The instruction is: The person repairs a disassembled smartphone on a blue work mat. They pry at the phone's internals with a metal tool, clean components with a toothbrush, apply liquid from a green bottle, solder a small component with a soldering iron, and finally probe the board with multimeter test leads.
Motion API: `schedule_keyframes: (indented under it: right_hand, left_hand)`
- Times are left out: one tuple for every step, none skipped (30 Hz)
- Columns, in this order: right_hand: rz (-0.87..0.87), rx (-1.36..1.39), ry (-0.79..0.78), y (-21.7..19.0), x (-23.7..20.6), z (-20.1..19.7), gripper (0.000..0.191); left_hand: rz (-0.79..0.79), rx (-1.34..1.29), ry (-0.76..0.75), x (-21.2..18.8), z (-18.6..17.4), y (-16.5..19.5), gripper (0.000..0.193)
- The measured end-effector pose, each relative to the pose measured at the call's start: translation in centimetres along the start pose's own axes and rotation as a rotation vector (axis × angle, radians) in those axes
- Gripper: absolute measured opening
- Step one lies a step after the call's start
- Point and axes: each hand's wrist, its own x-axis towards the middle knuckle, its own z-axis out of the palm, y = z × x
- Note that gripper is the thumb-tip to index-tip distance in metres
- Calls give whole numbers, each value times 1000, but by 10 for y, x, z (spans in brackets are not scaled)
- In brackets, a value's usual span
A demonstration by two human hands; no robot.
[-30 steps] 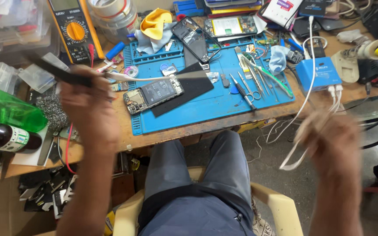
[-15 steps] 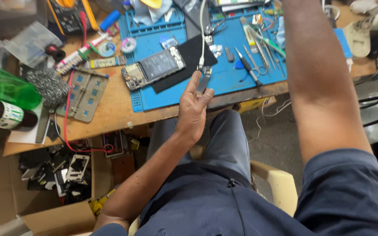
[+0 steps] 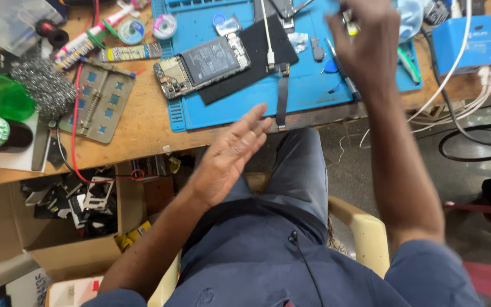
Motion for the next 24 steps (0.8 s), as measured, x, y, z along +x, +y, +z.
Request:
schedule_keyframes:
  right_hand:
    - [33, 54, 11, -14, -24, -4, 23]
    - [119, 57, 19, -28, -49, -7, 29]
    - [230, 110, 4, -37, -71, -7, 23]
    - [280, 70, 71, -45, -89, -4, 26]
    - [325, 100, 84, -50, -101, -4, 23]
    - [371, 127, 80, -54, -108, -4, 21]
    - [391, 176, 90, -57, -104, -3, 19]
    - [426, 217, 89, -64, -99, -3, 16]
    - [461, 252, 82, -71, -87, -5, 14]
    - [428, 289, 31, -80, -68, -6, 15]
    - [380, 323, 0, -88, -44, -2, 16]
    - [323, 355, -11, -96, -15, 4, 18]
    - [252, 377, -61, -104, 15, 15, 14]
    - [176, 395, -112, -109, 47, 28, 11]
    - [66, 345, -145, -112, 81, 47, 12]
    - [-32, 288, -191, -115, 112, 70, 14]
    - [-102, 255, -230, -116, 142, 95, 14]
    - [-162, 218, -273, -118, 170, 120, 16]
    - [-194, 189, -269, -120, 195, 145, 15]
    - [-221, 160, -262, -122, 216, 168, 14]
    - [-337, 81, -277, -126, 235, 184, 13]
    - [-449, 0, -290, -130, 248, 202, 17]
    - [-573, -49, -293, -136, 262, 211, 17]
    - [-696, -97, -299, -142, 272, 218, 16]
  left_hand:
    - [18, 43, 13, -2, 0, 5, 70]
    - [49, 74, 48, -4, 1, 11, 64]
    - [94, 131, 80, -8, -2, 21, 58]
    - [167, 207, 120, -9, -8, 35, 52]
    - [277, 207, 129, -5, -18, 49, 44]
    - [384, 195, 139, -3, -29, 64, 38]
    - [469, 176, 150, -5, -37, 76, 35]
    - [583, 430, 273, -7, -49, 91, 20]
    - [632, 556, 350, -10, -54, 96, 12]
    - [673, 683, 436, -11, -60, 101, 8]
    - [679, 690, 462, -12, -59, 97, 9]
    - [699, 708, 475, -8, -60, 98, 12]
    - [729, 735, 482, -5, -59, 95, 15]
    - [762, 762, 494, -4, -57, 94, 18]
    - [719, 1022, 576, -7, -51, 87, 20]
    - [706, 1082, 577, -8, -47, 82, 25]
    - [677, 1135, 577, -12, -43, 78, 29]
    - [679, 1147, 589, -15, -42, 76, 29]
    - [677, 1157, 594, -18, -42, 75, 29]
    - [672, 1170, 594, -22, -44, 74, 29]
    - [690, 1167, 579, -25, -46, 76, 29]
    - [707, 1165, 560, -28, -53, 76, 30]
    - [721, 1162, 540, -30, -57, 78, 30]
    - [716, 1165, 548, -32, -63, 78, 30]
